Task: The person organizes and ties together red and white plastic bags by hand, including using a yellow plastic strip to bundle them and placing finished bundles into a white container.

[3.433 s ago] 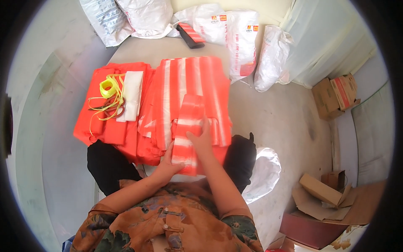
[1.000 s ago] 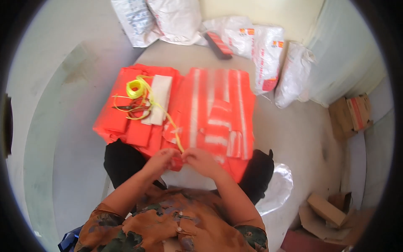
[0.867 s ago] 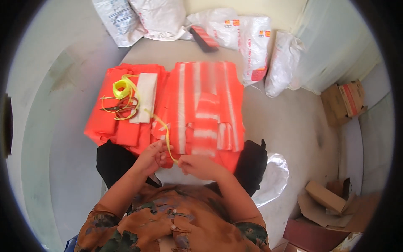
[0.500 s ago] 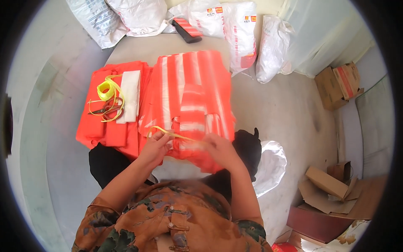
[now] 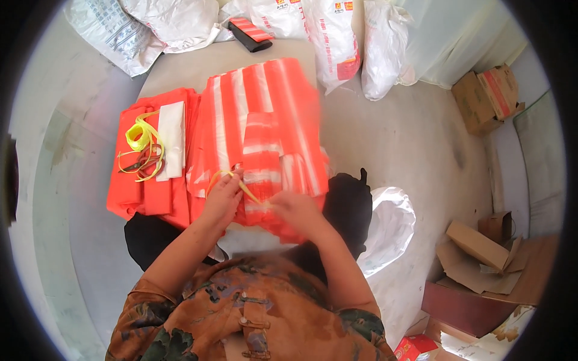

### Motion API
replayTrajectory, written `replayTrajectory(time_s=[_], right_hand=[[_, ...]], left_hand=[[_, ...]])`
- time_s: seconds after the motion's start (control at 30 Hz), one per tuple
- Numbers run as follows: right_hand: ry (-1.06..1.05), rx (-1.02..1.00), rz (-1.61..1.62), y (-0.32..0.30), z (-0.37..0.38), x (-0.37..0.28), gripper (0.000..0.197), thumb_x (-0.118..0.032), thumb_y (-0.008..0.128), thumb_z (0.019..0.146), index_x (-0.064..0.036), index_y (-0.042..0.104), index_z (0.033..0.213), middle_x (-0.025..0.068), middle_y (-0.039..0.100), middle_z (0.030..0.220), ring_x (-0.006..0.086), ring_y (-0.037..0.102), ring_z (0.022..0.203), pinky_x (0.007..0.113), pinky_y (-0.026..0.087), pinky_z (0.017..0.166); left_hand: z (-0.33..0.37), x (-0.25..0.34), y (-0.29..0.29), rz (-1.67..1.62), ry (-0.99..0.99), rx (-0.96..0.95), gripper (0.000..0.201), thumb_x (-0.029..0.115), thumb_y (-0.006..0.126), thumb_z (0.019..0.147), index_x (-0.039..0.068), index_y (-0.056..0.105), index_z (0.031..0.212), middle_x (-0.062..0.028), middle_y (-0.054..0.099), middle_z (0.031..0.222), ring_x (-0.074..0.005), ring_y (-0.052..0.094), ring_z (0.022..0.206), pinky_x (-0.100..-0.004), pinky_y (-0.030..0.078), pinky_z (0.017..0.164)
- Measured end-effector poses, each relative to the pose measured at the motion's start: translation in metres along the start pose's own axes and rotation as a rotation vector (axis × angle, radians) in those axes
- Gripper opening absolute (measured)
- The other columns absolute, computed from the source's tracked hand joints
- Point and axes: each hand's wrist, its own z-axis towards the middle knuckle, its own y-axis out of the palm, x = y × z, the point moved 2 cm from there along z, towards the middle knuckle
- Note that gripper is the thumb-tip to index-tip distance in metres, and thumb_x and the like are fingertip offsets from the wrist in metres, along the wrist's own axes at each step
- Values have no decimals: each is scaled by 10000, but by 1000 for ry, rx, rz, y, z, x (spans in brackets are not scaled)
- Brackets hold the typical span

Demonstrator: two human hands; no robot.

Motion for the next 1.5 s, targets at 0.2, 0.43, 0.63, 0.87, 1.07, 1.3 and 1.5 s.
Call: replayTrajectory(time_s=[0.2,0.43,0.63,0.87,1.07,1.3,1.5], right_hand=[[-78,-280,-161,35,-21,-10,260,-149,666,879,-64,664,1125,154,701,995,298,686,912,375,531,802],[-27,-355,-200,61,-42,4,234,-144,575,919,-72,665,1122,198,698,962,356,684,908,434,530,806],[-18,-361,-383,64,-47,17,253,-143,539,932,-34,681,1110,237,687,1002,396,666,946,460,523,842],[-32,-296,-338,62,-45,18,278,-136,551,925,-17,681,1138,247,683,1017,402,663,959,460,525,854],[2,-257,-264,50,-45,24,279,-129,567,909,-20,690,1134,238,687,1028,396,668,959,451,528,863],[24,-305,-254,43,-46,24,276,-122,566,949,8,651,1177,197,707,947,260,707,741,372,562,712],[-26,-274,-170,37,-47,36,276,-96,543,964,14,634,1200,150,708,928,216,685,684,337,562,682]], left_hand=[[-7,-7,-16,-90,-56,72,351,246,506,1042,48,518,1332,-91,502,1430,-191,440,1345,-355,320,1121],[-30,-9,-24,108,10,126,254,262,537,1033,63,632,1159,-11,619,1065,-94,569,932,-242,461,781],[-51,-12,-46,223,-23,156,197,279,617,985,90,647,1032,51,453,676,-35,406,615,-211,309,543],[-47,-21,-55,644,485,174,180,204,668,944,27,692,966,7,510,672,-105,509,636,-265,411,588],[-48,-19,-45,730,240,117,210,209,675,938,5,703,979,-30,641,819,-129,597,747,-280,476,678],[-36,-39,-43,715,321,56,235,166,656,948,43,702,1143,-38,672,897,-103,619,827,-267,497,740],[-48,-30,-23,738,211,52,418,86,642,948,-5,541,1343,-31,654,1004,-81,560,837,-241,476,762]])
